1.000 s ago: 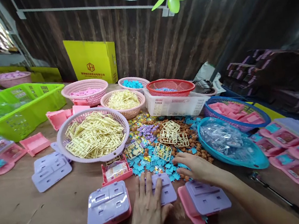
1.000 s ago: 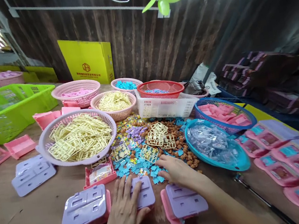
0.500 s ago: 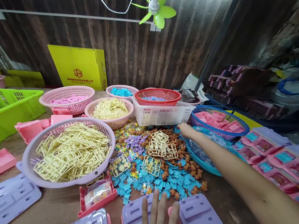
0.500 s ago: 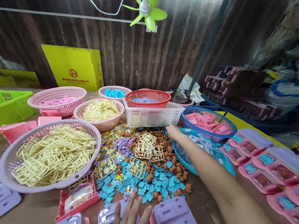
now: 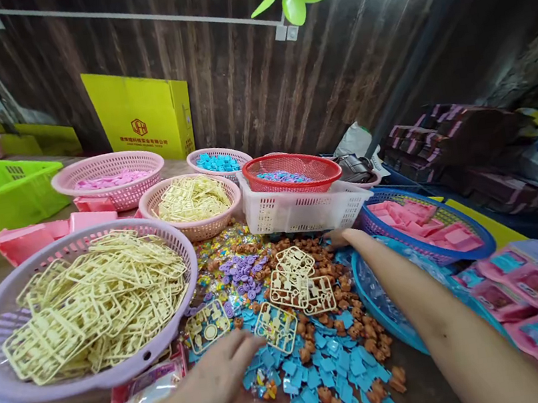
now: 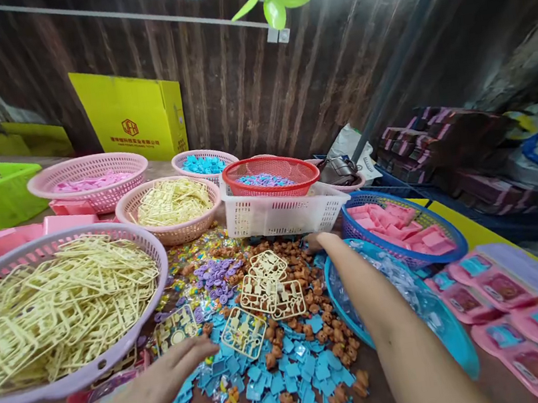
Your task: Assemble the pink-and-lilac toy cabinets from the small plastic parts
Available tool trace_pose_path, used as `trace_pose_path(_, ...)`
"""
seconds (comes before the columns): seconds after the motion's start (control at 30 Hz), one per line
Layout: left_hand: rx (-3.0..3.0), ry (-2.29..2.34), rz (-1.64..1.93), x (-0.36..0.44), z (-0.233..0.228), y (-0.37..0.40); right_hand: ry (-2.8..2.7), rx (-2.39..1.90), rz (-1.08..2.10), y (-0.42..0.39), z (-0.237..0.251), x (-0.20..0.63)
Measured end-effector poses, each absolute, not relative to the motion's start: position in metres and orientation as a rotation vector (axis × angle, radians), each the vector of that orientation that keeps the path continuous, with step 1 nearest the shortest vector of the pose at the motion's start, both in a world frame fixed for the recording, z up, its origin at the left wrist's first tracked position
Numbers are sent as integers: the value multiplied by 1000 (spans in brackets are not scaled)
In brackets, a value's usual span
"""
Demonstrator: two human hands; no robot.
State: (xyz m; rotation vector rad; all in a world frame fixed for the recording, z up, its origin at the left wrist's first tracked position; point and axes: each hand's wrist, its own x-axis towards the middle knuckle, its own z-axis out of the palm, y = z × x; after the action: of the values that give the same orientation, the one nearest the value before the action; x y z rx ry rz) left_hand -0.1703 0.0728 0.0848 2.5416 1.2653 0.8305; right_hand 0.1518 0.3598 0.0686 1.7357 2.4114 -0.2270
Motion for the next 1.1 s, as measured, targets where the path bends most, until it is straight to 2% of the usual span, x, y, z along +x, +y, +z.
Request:
trace_pose_path(0.07, 2410, 1200, 572, -157, 97, 116, 2261, 1711, -288, 361, 66, 152)
trace_pose_path(0.13, 2285, 1200, 477, -133, 100, 157, 2165, 1684, -318, 359, 65, 152)
trace_pose_path(0.33, 1925, 1229, 782, -75, 90, 228, 2219, 1655, -256, 347, 85, 159)
trace_pose_path(0.53, 1073, 1026, 1017, -60, 95, 243, 2549, 1538, -304, 307, 126, 144)
trace_pose_path(0.73, 516, 613, 832, -49, 93, 241, 2929, 1111, -795, 260, 155, 96)
trace_pose_path(0.97, 397, 594, 899, -60, 91, 236, 2689, 958, -1482, 262, 175, 91)
trace_pose_path(1.03, 408, 633, 895, -64, 94, 236, 2643, 1063, -1554, 274, 181, 102)
trace_pose_path(1.1, 408, 677, 870, -70, 96, 236, 2645, 1307, -1411, 292, 179, 117)
